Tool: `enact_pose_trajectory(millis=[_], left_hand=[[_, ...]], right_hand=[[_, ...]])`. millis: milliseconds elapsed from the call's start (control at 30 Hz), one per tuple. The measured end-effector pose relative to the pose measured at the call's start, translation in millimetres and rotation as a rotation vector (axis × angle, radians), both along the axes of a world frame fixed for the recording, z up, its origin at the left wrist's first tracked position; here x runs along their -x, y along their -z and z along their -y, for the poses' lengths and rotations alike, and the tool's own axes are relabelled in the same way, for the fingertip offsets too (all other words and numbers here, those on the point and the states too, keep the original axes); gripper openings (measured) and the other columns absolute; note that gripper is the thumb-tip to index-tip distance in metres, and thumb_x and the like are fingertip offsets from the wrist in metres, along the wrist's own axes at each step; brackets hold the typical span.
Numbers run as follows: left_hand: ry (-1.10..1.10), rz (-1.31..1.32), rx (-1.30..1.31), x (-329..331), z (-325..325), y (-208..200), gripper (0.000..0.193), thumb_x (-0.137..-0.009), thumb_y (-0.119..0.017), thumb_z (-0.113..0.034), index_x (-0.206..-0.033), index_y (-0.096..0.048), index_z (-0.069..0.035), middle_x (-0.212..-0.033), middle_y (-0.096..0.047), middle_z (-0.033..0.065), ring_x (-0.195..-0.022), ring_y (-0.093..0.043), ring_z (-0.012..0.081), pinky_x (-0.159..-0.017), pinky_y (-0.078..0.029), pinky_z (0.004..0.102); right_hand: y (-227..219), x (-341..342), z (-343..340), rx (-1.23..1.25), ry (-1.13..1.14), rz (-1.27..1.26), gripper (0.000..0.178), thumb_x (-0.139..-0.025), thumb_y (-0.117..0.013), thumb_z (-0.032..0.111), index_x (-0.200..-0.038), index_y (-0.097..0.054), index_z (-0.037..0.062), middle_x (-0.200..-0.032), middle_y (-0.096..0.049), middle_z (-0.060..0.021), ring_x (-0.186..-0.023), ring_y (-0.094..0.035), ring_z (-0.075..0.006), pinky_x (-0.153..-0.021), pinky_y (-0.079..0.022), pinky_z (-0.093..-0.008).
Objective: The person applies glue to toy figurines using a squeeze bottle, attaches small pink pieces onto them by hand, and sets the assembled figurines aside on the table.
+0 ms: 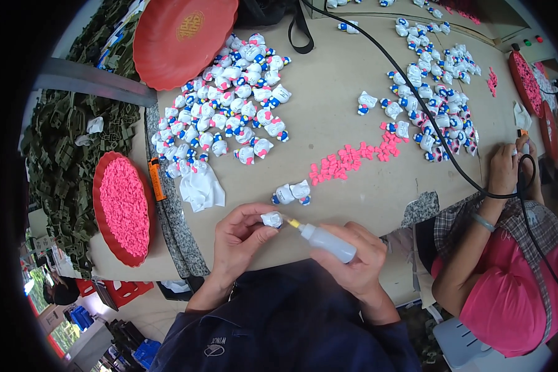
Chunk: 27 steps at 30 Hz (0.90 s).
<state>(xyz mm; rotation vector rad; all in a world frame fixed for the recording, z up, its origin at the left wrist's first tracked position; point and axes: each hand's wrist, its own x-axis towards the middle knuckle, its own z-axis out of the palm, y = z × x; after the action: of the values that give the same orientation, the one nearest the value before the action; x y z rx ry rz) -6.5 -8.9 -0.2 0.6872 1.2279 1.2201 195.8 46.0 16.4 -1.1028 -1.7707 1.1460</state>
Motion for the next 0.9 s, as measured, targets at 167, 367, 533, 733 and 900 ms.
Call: enact_pose_trajectory(millis=[167,367,533,733,900], left_hand=[[-0.014,0.007,0.004,3,5,-1,0.030,-0.081,-0.063,0.008,-0.109,-0.056,0.001,-0.104,-0.062,0.0070,-0.095,-0.060,0.0129,-0.084,-0.049,0.0249],[-0.033,-0.046,0.093,9,19,-6,0.029,-0.079,-0.065,0.008,-0.106,-0.056,0.001,-0.105,-0.061,0.0077,-0.096,-0.060,0.0142,-0.085,-0.049,0.0260],[-0.008,-0.051,0.101,9,24,-7,0.030,-0.079,-0.065,0.008,-0.106,-0.055,0.000,-0.105,-0.061,0.0082,-0.096,-0.060,0.0145,-0.085,-0.049,0.0266],[0.032,0.050,0.125,2,28,-5,0.030,-0.079,-0.065,0.008,-0.107,-0.055,0.000,-0.101,-0.063,0.0071,-0.094,-0.060,0.0127,-0.084,-0.049,0.0265],[0.073,0.076,0.096,-9,24,-3,0.030,-0.080,-0.065,0.008,-0.107,-0.055,0.000,-0.100,-0.062,0.0065,-0.094,-0.060,0.0123,-0.084,-0.050,0.0260]], right_hand=[[0,10,2,0.224,0.154,-0.178,0.034,-0.064,-0.075,0.002,-0.096,-0.064,-0.0013,-0.079,-0.062,-0.0103,-0.065,-0.057,-0.0154,-0.063,-0.044,-0.0243],[11,29,-3,-0.136,0.060,0.118,0.031,-0.064,-0.074,0.001,-0.093,-0.064,0.0024,-0.090,-0.064,-0.0094,-0.080,-0.059,-0.0236,-0.075,-0.044,-0.0326],[15,43,-3,-0.153,0.060,0.094,0.030,-0.066,-0.075,0.004,-0.093,-0.064,0.0023,-0.088,-0.064,-0.0089,-0.081,-0.059,-0.0257,-0.073,-0.043,-0.0333],[17,14,-27,-0.179,0.237,0.254,0.018,-0.071,-0.071,0.003,-0.087,-0.064,0.0019,-0.085,-0.063,-0.0097,-0.079,-0.057,-0.0261,-0.069,-0.045,-0.0335],[22,16,-47,-0.246,0.335,0.450,0.014,-0.073,-0.068,0.001,-0.086,-0.065,0.0034,-0.080,-0.061,-0.0083,-0.075,-0.054,-0.0257,-0.066,-0.044,-0.0341]])
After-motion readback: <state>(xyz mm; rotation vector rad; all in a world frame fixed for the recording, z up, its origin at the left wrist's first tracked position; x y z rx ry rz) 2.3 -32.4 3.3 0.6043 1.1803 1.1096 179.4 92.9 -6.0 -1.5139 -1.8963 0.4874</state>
